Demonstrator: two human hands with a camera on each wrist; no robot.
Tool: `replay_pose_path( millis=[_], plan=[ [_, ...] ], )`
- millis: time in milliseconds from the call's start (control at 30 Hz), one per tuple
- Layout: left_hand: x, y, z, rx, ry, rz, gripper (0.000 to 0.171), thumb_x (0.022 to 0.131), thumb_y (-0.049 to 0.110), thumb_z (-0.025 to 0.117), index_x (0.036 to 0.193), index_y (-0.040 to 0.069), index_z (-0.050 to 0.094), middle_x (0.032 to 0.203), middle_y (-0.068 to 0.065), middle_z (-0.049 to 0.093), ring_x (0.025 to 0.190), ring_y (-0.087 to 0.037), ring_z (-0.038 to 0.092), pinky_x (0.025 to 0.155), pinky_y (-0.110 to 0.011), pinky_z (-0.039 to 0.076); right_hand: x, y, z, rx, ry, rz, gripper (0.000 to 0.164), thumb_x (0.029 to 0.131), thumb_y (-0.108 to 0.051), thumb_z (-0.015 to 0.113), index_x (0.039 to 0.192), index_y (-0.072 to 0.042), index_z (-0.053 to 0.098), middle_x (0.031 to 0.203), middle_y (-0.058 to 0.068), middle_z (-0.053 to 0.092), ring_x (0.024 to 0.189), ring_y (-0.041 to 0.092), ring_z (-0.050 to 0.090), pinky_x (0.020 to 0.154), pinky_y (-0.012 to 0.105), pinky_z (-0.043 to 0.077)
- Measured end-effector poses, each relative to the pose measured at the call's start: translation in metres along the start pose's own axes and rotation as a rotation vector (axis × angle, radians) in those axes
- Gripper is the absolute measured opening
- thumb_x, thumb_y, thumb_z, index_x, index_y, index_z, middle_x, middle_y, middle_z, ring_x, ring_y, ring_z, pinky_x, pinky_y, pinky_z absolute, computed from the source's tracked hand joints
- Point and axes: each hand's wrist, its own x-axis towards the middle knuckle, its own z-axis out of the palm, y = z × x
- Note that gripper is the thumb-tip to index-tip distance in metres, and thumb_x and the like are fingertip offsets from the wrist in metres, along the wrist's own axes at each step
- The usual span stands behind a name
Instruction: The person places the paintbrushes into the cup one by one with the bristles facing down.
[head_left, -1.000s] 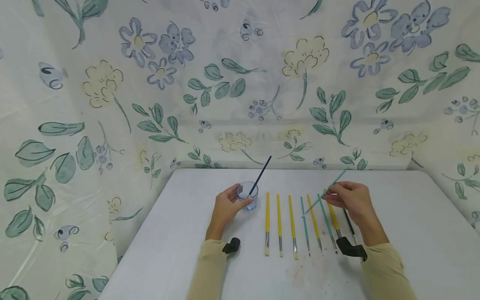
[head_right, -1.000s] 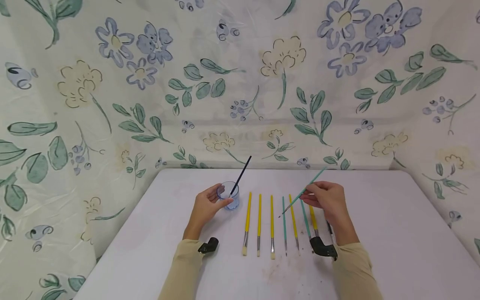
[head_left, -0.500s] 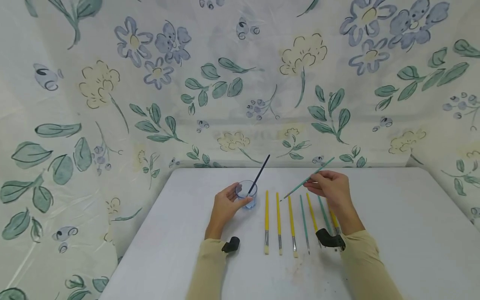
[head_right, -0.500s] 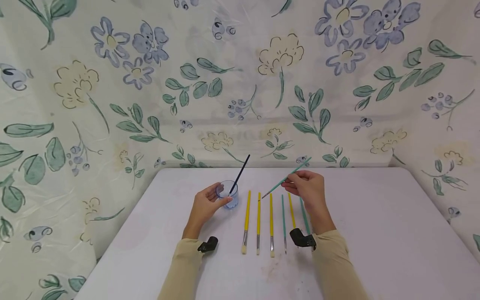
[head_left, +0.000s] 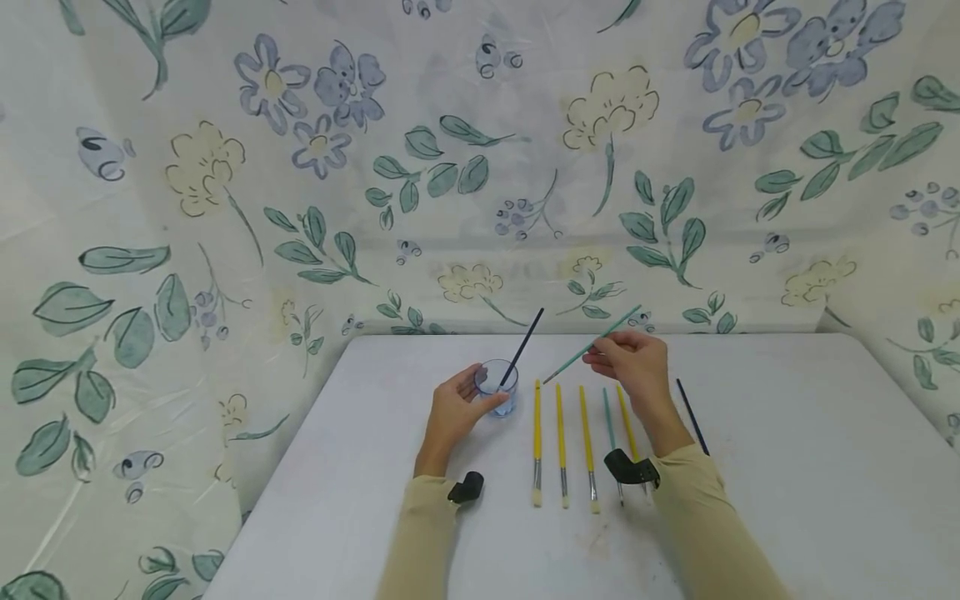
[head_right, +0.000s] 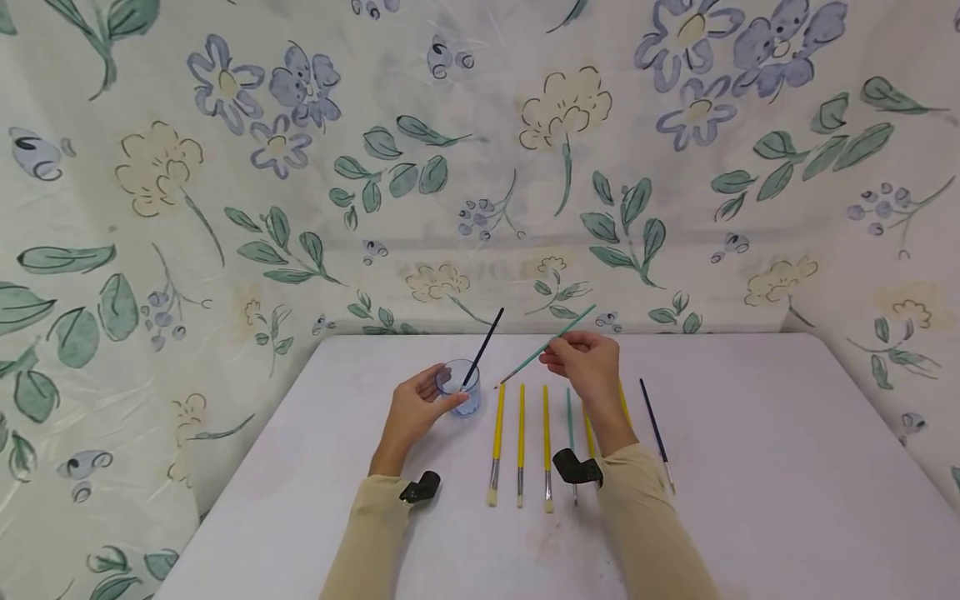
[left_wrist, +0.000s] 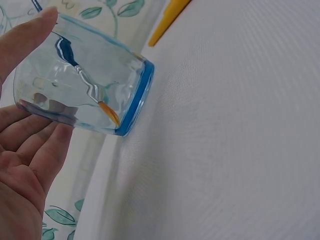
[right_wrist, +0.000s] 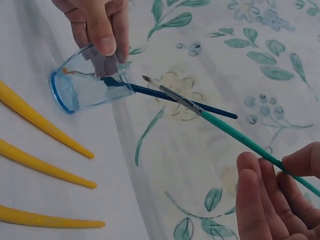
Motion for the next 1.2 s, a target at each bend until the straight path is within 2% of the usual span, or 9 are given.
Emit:
replay_pose_path(
  millis=[267,467,633,767,967,1200],
  plan=[
    [0.001,0.001,0.000,-0.004,-0.005,0.013,0.090,0.067,0.047,0.088,0.141,0.009,0.053,0.140,-0.007,0.060,0.134,-0.022,0.055,0.112,-0.033,0.046,0.002,-0.004,0.020,-0.075,0.036,-0.027,0.024,0.090,-0.015,0.067,0.106,0.002,0.065,0.080,-0.004,0.075,0.071,0.009,0.074,0.071,0.022,0.064],
    [0.001,0.003,0.001,-0.039,-0.011,0.037,0.089,0.068,0.043,0.089,0.141,0.006,0.052,0.140,-0.011,0.060,0.134,-0.025,0.055,0.112,-0.036,0.046,0.005,-0.002,0.034,-0.111,0.039,-0.047,0.021,0.090,-0.015,0.068,0.103,0.001,0.068,0.085,0.004,0.077,0.071,0.009,0.074,0.069,0.024,0.064],
    [0.000,0.004,0.002,-0.026,-0.012,0.013,0.092,0.066,0.048,0.088,0.141,0.008,0.052,0.141,-0.009,0.060,0.134,-0.024,0.055,0.112,-0.036,0.046,0.006,0.002,0.044,-0.129,0.034,-0.060,0.020,0.090,-0.016,0.068,0.101,0.000,0.068,0.093,0.013,0.077,0.071,0.012,0.074,0.068,0.025,0.064],
    [-0.001,0.004,0.001,-0.018,-0.001,0.005,0.090,0.066,0.046,0.089,0.140,0.009,0.053,0.140,-0.008,0.061,0.134,-0.023,0.056,0.112,-0.035,0.046,0.006,0.006,0.051,-0.156,0.020,-0.072,0.019,0.090,-0.016,0.068,0.101,-0.001,0.069,0.096,0.016,0.076,0.072,0.012,0.074,0.069,0.027,0.064],
    [-0.001,0.002,0.000,-0.005,0.005,0.015,0.086,0.069,0.042,0.088,0.140,0.007,0.054,0.139,-0.010,0.061,0.133,-0.024,0.056,0.112,-0.035,0.047,0.006,0.012,0.060,-0.173,0.006,-0.087,0.018,0.090,-0.016,0.068,0.098,0.000,0.070,0.095,0.018,0.076,0.073,0.015,0.074,0.072,0.032,0.065],
    [0.000,0.001,-0.001,0.000,0.000,0.011,0.087,0.068,0.045,0.088,0.140,0.009,0.054,0.140,-0.008,0.060,0.134,-0.022,0.055,0.112,-0.034,0.046,0.003,0.016,0.068,-0.221,-0.008,-0.065,0.019,0.090,-0.018,0.068,0.101,-0.004,0.071,0.097,0.015,0.076,0.075,0.014,0.074,0.073,0.029,0.065]
  ],
)
